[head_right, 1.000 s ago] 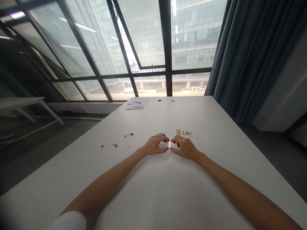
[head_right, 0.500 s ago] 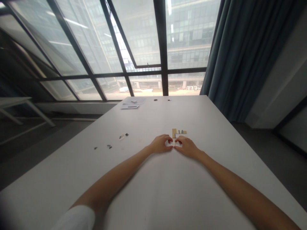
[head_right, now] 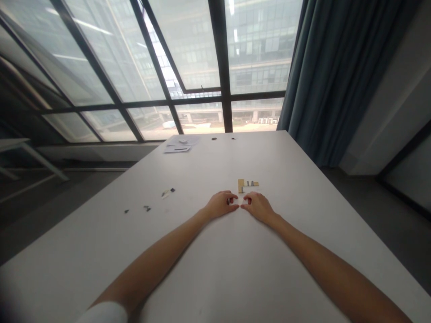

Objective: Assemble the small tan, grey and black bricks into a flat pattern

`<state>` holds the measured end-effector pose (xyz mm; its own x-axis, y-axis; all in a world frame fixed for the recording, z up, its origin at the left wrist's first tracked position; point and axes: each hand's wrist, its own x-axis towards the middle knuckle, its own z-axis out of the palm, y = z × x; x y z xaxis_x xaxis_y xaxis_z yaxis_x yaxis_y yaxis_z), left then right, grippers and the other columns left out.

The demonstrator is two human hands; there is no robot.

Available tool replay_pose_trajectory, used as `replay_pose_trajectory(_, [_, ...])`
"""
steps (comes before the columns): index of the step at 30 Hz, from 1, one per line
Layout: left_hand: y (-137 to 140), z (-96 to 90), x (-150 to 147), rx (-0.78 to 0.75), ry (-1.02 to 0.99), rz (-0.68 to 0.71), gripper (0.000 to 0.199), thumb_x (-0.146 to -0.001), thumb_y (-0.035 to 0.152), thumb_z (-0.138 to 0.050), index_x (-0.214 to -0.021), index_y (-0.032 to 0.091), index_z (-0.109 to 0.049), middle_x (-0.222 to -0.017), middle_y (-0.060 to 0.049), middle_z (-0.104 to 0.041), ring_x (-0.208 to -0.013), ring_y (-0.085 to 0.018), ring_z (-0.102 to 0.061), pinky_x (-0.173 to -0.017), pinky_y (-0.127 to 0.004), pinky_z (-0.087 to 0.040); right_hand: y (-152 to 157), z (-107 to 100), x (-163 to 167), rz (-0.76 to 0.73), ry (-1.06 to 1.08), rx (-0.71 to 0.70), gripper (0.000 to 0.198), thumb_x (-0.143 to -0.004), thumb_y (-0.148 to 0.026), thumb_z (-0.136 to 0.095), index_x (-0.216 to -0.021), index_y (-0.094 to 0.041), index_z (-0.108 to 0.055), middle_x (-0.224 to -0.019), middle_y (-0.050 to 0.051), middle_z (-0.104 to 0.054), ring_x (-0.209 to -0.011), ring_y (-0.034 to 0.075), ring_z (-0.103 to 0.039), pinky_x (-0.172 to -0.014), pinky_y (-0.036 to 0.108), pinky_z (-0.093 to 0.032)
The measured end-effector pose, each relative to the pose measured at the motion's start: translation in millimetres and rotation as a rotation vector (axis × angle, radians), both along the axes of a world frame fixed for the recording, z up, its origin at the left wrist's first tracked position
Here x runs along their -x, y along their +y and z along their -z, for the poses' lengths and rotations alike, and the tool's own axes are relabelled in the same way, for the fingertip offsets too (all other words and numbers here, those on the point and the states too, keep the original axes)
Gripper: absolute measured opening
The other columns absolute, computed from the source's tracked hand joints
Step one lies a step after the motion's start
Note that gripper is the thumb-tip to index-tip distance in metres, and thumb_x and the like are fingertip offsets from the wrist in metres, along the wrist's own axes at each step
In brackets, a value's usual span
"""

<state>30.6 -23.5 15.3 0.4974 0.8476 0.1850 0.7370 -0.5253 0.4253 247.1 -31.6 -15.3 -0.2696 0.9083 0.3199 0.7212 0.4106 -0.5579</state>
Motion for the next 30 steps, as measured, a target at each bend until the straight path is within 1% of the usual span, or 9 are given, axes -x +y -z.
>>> replay_pose_trajectory(5, [-3, 3.0, 1, -0.012, -0.030, -0.019, 0.022, -0.078, 0.039, -0.070, -0.094, 0.024, -0.076, -0.085, 0.000, -0.070, -0.074, -0.016, -0.063, -0.072, -0.028, -0.050, -7, -2, 3, 0.017, -0.022, -0.025, 0.013, -0.078, -0.033, -0.073, -0.080, -0.021, -0.073, -0.070, 0.001, -0.067, -0.064, 0.016, -0.058, -0.060, 0.027, -0.041])
replay_pose_trajectory(12, [-3, 7.3, -3, -0.017, -0.062, -0.037, 0.022, -0.081, 0.039, -0.068, -0.093, 0.024, -0.078, -0.083, -0.001, -0.071, -0.073, -0.016, -0.063, -0.071, -0.028, -0.049, -12, -4, 12, 0.118, -0.065, -0.018, 0.008, -0.081, -0.028, -0.068, -0.082, -0.023, -0.074, -0.074, 0.001, -0.069, -0.068, 0.017, -0.060, -0.060, 0.027, -0.039])
replay_pose_trajectory(18, [-2, 5.0, -7, -0.002, -0.045, -0.085, 0.020, -0.081, 0.039, -0.068, -0.093, 0.025, -0.078, -0.083, -0.001, -0.071, -0.075, -0.017, -0.063, -0.071, -0.029, -0.049, -12, -6, 14, 0.146, -0.079, 0.005, 0.011, -0.083, -0.030, -0.068, -0.086, -0.023, -0.075, -0.077, 0.002, -0.070, -0.070, 0.017, -0.061, -0.062, 0.027, -0.039])
replay_pose_trajectory(23, [-2, 2.1, -10, 0.005, -0.013, -0.101, 0.023, -0.083, 0.040, -0.065, -0.094, 0.025, -0.078, -0.084, -0.001, -0.071, -0.078, -0.017, -0.063, -0.073, -0.027, -0.048, -12, -10, 15, 0.171, -0.125, 0.051, 0.014, -0.085, -0.032, -0.066, -0.089, -0.023, -0.076, -0.082, 0.002, -0.070, -0.074, 0.017, -0.061, -0.065, 0.027, -0.039])
replay_pose_trajectory(30, [-3, -2.4, -11, 0.020, -0.002, -0.114, 0.022, -0.083, 0.040, -0.064, -0.094, 0.026, -0.078, -0.085, 0.000, -0.072, -0.079, -0.016, -0.063, -0.073, -0.026, -0.046, -14, -14, 17, 0.183, -0.153, 0.070, 0.017, -0.087, -0.033, -0.063, -0.092, -0.023, -0.075, -0.085, 0.002, -0.071, -0.077, 0.017, -0.061, -0.068, 0.026, -0.038])
